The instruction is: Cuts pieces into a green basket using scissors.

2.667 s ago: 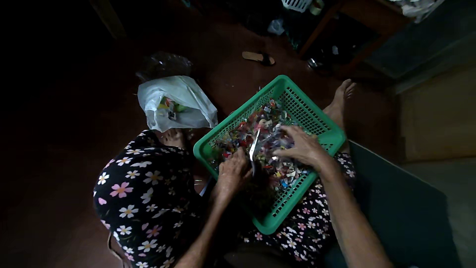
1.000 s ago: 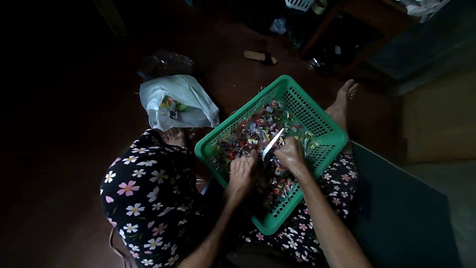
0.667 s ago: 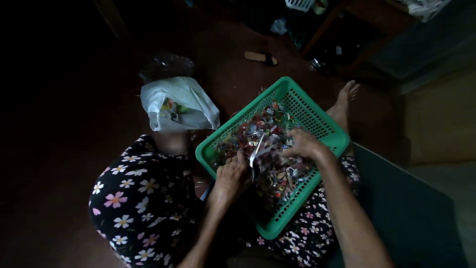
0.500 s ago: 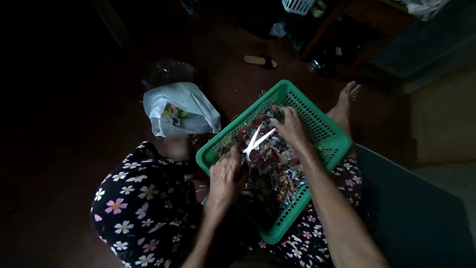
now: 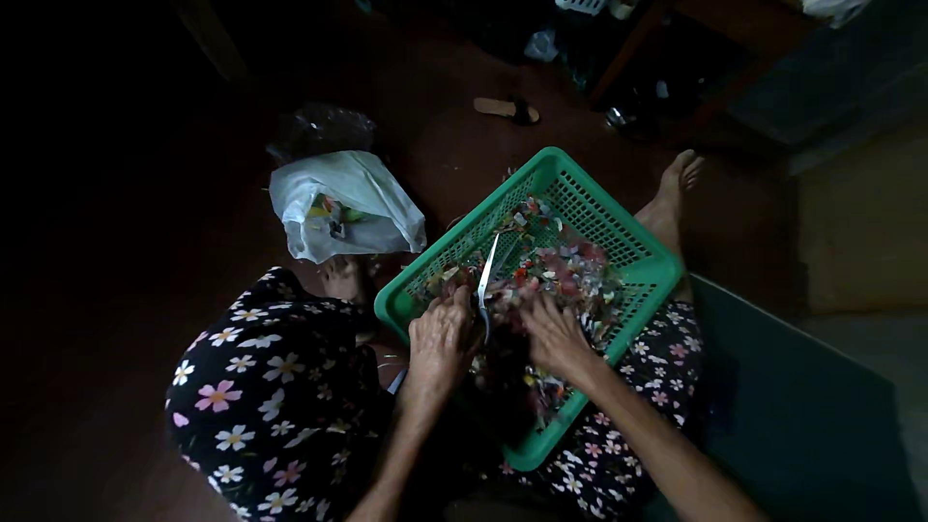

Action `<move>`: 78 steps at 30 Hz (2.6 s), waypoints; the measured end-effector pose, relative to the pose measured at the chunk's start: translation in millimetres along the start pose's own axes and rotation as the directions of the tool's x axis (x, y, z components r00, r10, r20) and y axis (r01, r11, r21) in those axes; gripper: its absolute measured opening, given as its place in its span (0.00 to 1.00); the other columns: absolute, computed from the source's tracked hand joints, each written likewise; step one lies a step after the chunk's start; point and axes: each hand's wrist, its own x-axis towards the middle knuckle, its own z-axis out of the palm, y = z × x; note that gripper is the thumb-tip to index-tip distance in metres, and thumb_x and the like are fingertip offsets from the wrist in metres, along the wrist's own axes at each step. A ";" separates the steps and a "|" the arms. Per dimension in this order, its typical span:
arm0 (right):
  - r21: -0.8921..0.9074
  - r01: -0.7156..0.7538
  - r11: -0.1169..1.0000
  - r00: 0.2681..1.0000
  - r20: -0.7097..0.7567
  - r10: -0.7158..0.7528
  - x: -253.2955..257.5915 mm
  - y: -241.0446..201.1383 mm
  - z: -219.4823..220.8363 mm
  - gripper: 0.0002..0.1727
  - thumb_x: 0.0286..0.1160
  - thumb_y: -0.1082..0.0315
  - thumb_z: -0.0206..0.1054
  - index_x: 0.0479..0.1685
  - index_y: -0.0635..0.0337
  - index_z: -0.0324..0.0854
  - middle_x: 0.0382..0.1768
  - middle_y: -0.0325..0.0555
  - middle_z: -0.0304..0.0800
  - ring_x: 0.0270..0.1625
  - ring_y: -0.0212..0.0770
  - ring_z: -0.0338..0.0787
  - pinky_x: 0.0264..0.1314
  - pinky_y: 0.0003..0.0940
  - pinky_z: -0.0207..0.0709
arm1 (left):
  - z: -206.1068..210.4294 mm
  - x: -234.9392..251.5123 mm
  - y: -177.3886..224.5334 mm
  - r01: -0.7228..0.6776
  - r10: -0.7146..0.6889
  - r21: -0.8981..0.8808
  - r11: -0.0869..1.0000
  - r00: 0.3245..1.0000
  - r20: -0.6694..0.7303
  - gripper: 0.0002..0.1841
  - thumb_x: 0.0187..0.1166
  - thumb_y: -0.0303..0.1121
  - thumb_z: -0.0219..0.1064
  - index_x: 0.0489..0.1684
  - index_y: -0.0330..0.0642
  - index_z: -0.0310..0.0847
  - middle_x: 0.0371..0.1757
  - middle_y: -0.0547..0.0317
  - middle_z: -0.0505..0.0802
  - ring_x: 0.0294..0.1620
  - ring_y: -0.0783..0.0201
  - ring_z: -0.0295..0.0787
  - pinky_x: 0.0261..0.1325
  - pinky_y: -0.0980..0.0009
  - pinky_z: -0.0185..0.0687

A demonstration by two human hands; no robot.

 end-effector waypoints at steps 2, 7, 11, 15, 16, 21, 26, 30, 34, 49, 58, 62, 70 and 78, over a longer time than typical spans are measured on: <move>0.133 -0.080 0.988 0.989 -0.110 0.095 15.9 14.1 -9.0 0.31 0.75 0.67 0.71 0.79 0.65 0.74 0.82 0.63 0.69 0.81 0.67 0.73 0.75 0.68 0.68 | 4.2 0.8 2.6 0.021 -0.023 0.055 0.998 0.999 0.047 0.19 0.83 0.39 0.66 0.65 0.37 0.84 0.50 0.37 0.93 0.55 0.34 0.90 0.53 0.38 0.81; 0.588 -0.190 0.786 0.911 -0.192 0.364 28.3 28.6 -24.5 0.37 0.66 0.61 0.83 0.74 0.72 0.75 0.67 0.70 0.82 0.72 0.63 0.82 0.76 0.60 0.72 | 12.6 4.9 4.9 0.031 -0.044 0.072 0.997 0.980 0.192 0.25 0.87 0.37 0.60 0.81 0.39 0.72 0.69 0.38 0.87 0.73 0.36 0.80 0.64 0.41 0.79; 0.579 -0.208 0.788 0.914 -0.172 0.368 15.3 10.7 -31.7 0.31 0.72 0.64 0.78 0.69 0.77 0.75 0.66 0.72 0.81 0.72 0.64 0.81 0.77 0.57 0.71 | 23.7 6.1 12.4 -0.045 0.037 0.032 0.998 0.975 0.219 0.32 0.83 0.35 0.64 0.88 0.38 0.62 0.71 0.35 0.84 0.74 0.36 0.79 0.65 0.43 0.79; 0.590 -0.226 0.775 0.915 -0.144 0.376 11.3 -5.1 -36.2 0.28 0.69 0.67 0.79 0.65 0.74 0.79 0.60 0.68 0.86 0.66 0.60 0.84 0.73 0.56 0.74 | 40.3 7.7 15.0 -0.086 0.087 -0.014 0.996 0.992 0.091 0.23 0.84 0.31 0.61 0.78 0.36 0.75 0.58 0.35 0.91 0.61 0.35 0.88 0.57 0.42 0.82; 0.611 -0.229 0.758 0.911 -0.141 0.388 10.7 -6.2 -37.0 0.27 0.68 0.68 0.80 0.65 0.74 0.79 0.59 0.68 0.86 0.65 0.59 0.85 0.71 0.57 0.75 | 41.8 7.3 15.0 -0.102 0.103 -0.021 0.995 0.993 0.051 0.19 0.84 0.32 0.61 0.70 0.35 0.81 0.49 0.35 0.93 0.53 0.34 0.92 0.53 0.41 0.83; 0.586 -0.275 0.762 0.891 -0.144 0.431 14.6 2.5 -39.4 0.22 0.68 0.70 0.78 0.58 0.75 0.80 0.53 0.69 0.86 0.60 0.62 0.85 0.65 0.61 0.76 | 43.4 5.1 15.1 -0.177 0.175 -0.099 0.979 0.984 -0.029 0.14 0.82 0.35 0.63 0.55 0.36 0.88 0.33 0.39 0.93 0.38 0.36 0.93 0.43 0.39 0.82; 0.547 -0.261 0.796 0.897 -0.168 0.409 10.0 2.4 -38.7 0.26 0.68 0.68 0.78 0.64 0.75 0.79 0.61 0.71 0.83 0.68 0.65 0.82 0.72 0.61 0.73 | 31.1 5.3 15.8 -0.125 0.133 -0.051 0.991 0.973 0.189 0.22 0.83 0.36 0.64 0.71 0.33 0.78 0.55 0.33 0.91 0.59 0.34 0.89 0.59 0.38 0.79; 0.387 -0.241 0.890 0.920 -0.199 0.336 1.0 -1.1 -35.0 0.26 0.70 0.62 0.79 0.61 0.73 0.83 0.65 0.71 0.83 0.73 0.67 0.80 0.75 0.63 0.69 | 36.9 7.1 13.7 -0.100 0.113 -0.063 0.993 0.960 0.254 0.37 0.80 0.37 0.68 0.88 0.32 0.59 0.77 0.33 0.80 0.78 0.35 0.75 0.72 0.40 0.73; 0.246 -0.238 0.939 0.953 -0.128 0.275 -1.5 -3.6 -35.2 0.20 0.78 0.59 0.70 0.51 0.72 0.88 0.60 0.68 0.86 0.70 0.66 0.81 0.73 0.63 0.68 | 44.2 11.2 13.1 -0.138 0.152 -0.121 0.983 0.981 0.121 0.23 0.80 0.31 0.65 0.74 0.34 0.78 0.56 0.34 0.92 0.58 0.35 0.90 0.60 0.39 0.80; 0.007 -0.169 0.986 0.933 -0.321 0.162 -24.1 26.3 -57.3 0.51 0.61 0.45 0.84 0.84 0.64 0.67 0.84 0.66 0.65 0.77 0.75 0.73 0.73 0.80 0.60 | 9.7 -0.3 -13.5 -0.075 0.121 -0.180 0.981 0.957 0.262 0.30 0.87 0.43 0.61 0.82 0.30 0.68 0.67 0.30 0.85 0.71 0.34 0.81 0.72 0.36 0.71; -0.179 0.127 0.976 0.987 0.125 -0.106 -16.6 -17.2 29.0 0.52 0.63 0.69 0.76 0.95 0.48 0.55 0.94 0.57 0.50 0.92 0.74 0.49 0.79 0.84 0.45 | 13.7 7.7 -14.8 -0.016 0.034 -0.198 0.980 0.996 0.088 0.23 0.82 0.38 0.69 0.69 0.31 0.77 0.45 0.36 0.92 0.51 0.37 0.90 0.59 0.38 0.79; 0.059 -0.062 0.996 0.980 -0.184 0.072 24.0 12.8 -3.9 0.32 0.80 0.65 0.68 0.84 0.59 0.69 0.84 0.65 0.67 0.80 0.70 0.73 0.73 0.69 0.70 | 14.3 10.3 -8.4 0.013 0.009 -0.182 0.983 0.993 0.115 0.21 0.81 0.34 0.69 0.69 0.35 0.79 0.47 0.36 0.92 0.53 0.36 0.90 0.59 0.37 0.78; 0.487 -0.047 0.872 0.950 -0.247 0.189 30.8 29.2 -35.7 0.25 0.74 0.68 0.76 0.69 0.68 0.80 0.59 0.70 0.87 0.62 0.66 0.87 0.67 0.66 0.76 | 29.5 12.9 -4.6 -0.066 0.084 -0.136 0.989 0.988 0.129 0.37 0.78 0.35 0.72 0.87 0.33 0.61 0.75 0.32 0.81 0.75 0.35 0.78 0.69 0.40 0.76; 0.532 -0.272 0.802 0.903 -0.146 0.403 18.5 7.3 -43.0 0.28 0.67 0.56 0.82 0.57 0.70 0.83 0.49 0.67 0.88 0.55 0.64 0.88 0.59 0.66 0.77 | 41.5 11.0 7.6 -0.136 0.131 -0.137 0.981 0.990 -0.044 0.15 0.80 0.32 0.66 0.60 0.34 0.85 0.40 0.36 0.93 0.44 0.35 0.92 0.49 0.39 0.82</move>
